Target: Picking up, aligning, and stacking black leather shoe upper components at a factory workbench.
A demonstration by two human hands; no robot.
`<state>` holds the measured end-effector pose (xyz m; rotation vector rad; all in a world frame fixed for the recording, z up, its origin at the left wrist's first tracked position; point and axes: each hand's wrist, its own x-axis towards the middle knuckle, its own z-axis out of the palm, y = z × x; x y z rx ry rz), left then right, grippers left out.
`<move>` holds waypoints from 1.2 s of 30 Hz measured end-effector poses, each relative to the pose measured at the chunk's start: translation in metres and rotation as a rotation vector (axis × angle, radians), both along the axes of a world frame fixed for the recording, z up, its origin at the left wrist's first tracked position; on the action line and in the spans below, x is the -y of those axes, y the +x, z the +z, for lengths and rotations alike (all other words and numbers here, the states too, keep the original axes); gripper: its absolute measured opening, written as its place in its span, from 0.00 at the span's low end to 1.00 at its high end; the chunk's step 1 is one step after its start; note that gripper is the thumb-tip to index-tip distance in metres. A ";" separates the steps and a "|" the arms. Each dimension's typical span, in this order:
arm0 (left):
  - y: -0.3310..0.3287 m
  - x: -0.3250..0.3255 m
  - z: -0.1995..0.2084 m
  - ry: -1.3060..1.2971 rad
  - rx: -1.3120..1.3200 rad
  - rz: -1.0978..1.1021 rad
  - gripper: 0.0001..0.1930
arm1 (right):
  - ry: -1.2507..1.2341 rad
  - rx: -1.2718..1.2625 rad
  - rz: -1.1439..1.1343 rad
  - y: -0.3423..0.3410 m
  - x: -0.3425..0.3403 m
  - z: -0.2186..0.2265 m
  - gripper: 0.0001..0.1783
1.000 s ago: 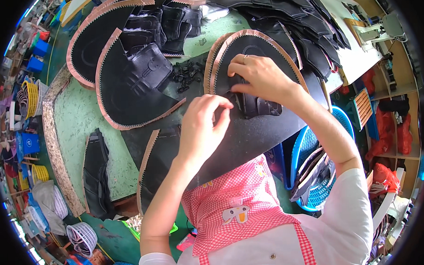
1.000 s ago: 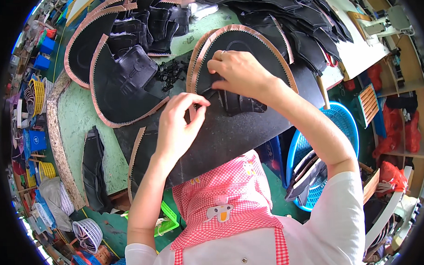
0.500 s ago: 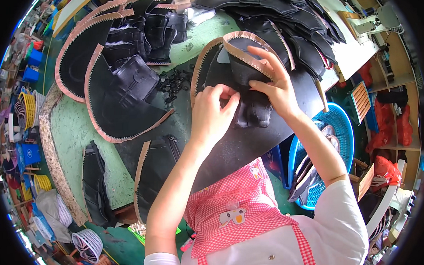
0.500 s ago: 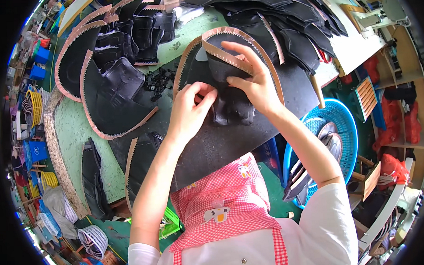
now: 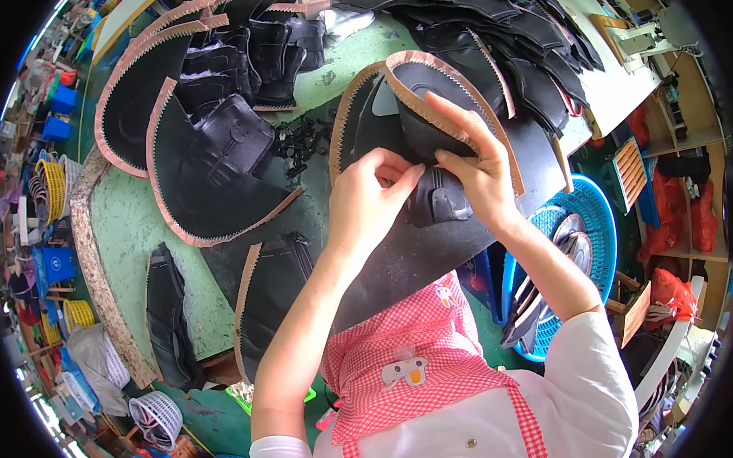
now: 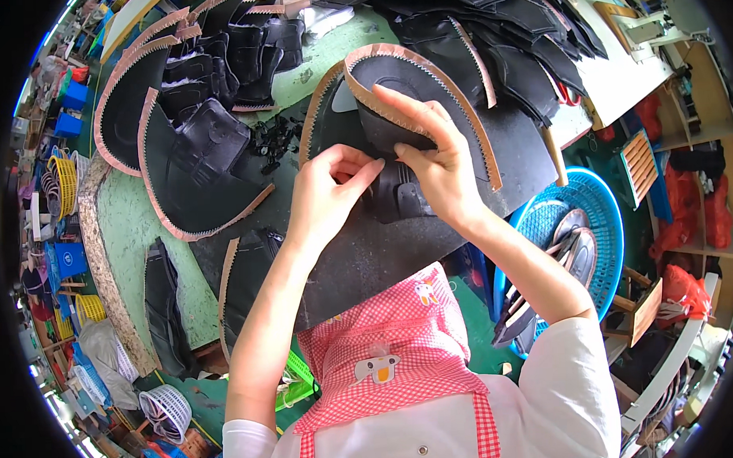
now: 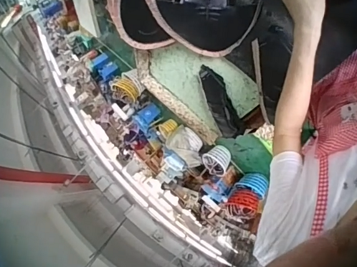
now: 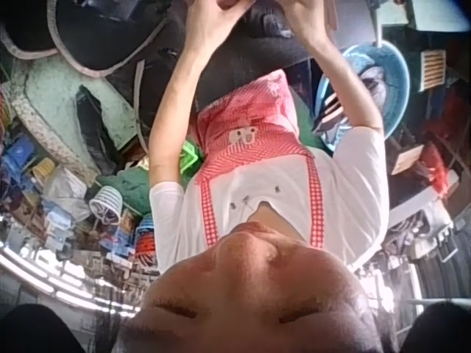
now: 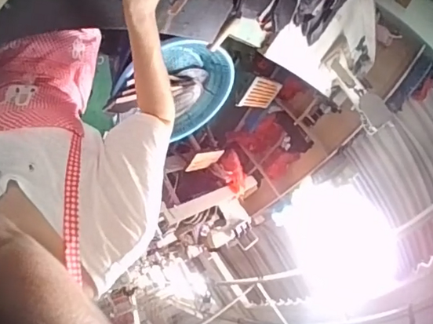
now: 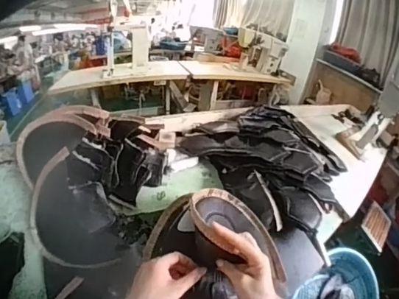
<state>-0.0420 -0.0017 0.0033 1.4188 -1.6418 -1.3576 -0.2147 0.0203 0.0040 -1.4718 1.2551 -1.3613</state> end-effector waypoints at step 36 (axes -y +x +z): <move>0.141 -0.038 0.027 0.045 0.241 0.159 0.13 | -0.040 -0.814 0.396 -0.011 0.021 0.000 0.08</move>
